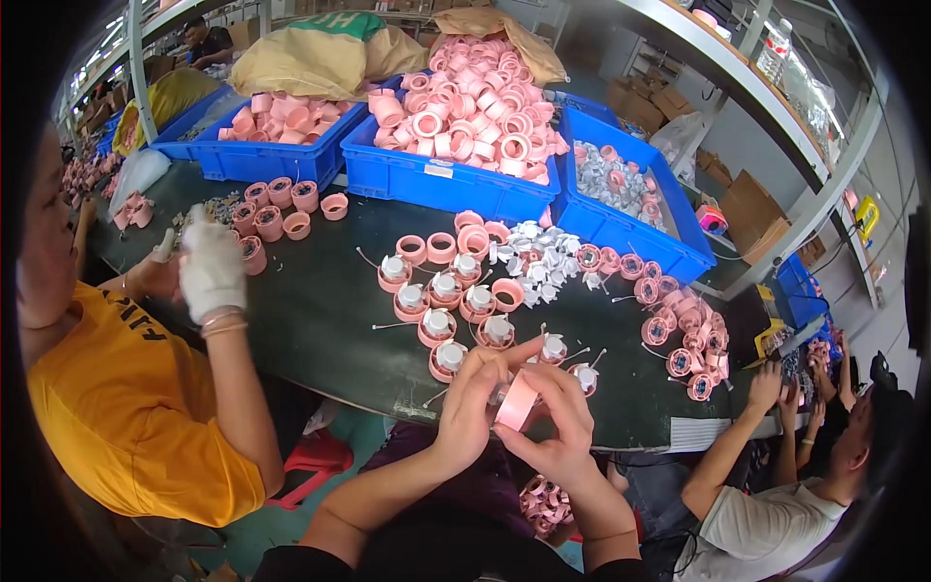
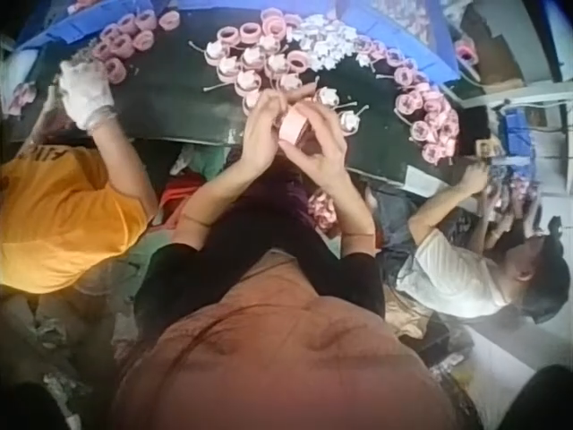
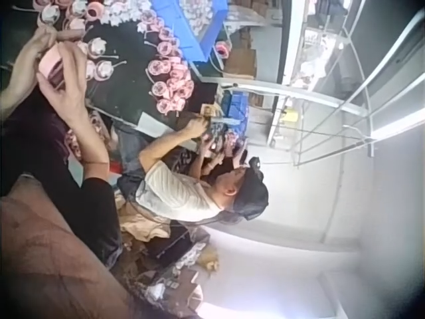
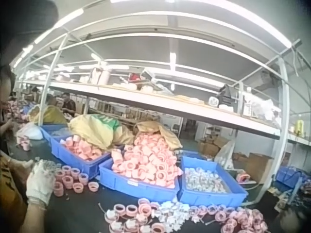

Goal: The person assembles small plastic components by hand, inserting white parts into pink rings at a factory workbench.

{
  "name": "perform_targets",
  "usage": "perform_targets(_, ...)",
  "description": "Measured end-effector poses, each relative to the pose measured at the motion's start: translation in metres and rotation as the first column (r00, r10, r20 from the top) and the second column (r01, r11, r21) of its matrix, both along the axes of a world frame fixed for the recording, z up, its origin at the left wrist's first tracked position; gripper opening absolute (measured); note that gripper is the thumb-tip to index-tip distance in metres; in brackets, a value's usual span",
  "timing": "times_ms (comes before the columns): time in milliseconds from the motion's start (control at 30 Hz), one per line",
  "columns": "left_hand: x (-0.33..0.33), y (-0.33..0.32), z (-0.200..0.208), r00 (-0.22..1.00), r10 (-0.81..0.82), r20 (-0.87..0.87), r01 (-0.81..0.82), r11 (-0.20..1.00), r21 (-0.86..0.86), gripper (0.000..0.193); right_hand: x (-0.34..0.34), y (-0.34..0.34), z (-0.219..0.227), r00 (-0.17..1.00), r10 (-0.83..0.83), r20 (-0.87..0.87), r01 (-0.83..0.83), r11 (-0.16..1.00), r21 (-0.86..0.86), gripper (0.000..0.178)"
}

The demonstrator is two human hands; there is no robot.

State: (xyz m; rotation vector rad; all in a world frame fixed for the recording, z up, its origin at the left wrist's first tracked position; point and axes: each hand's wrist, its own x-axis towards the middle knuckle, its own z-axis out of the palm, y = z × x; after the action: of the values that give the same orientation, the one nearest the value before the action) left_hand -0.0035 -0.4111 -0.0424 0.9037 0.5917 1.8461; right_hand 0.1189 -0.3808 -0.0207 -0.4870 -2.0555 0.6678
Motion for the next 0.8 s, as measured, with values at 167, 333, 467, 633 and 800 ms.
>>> perform_targets(167,0.010,0.000,0.000,0.989,0.089,-0.120,-0.086,0.996,0.029,0.022,0.005,0.002,0.006,0.999,-0.024,0.049,0.017,0.990,0.139,0.058)
perform_targets(333,0.013,0.001,-0.012,0.971,0.099,-0.218,-0.090,0.995,0.050,0.016,0.009,0.005,-0.007,0.998,-0.018,0.053,0.010,0.988,0.154,0.060)
perform_targets(467,0.013,0.005,-0.019,0.935,0.134,-0.327,-0.114,0.990,0.081,0.047,0.012,0.011,-0.023,0.997,-0.026,0.077,0.011,0.983,0.181,0.061)
perform_targets(633,0.009,0.009,-0.024,0.938,0.150,-0.314,-0.159,0.987,-0.004,0.075,0.007,0.018,-0.033,0.996,-0.007,0.092,-0.013,0.977,0.214,0.061)
perform_targets(800,-0.035,-0.007,-0.029,0.623,0.465,-0.629,-0.531,0.842,0.098,0.070,0.039,0.081,-0.006,0.954,-0.095,0.284,0.064,0.991,0.115,0.056)
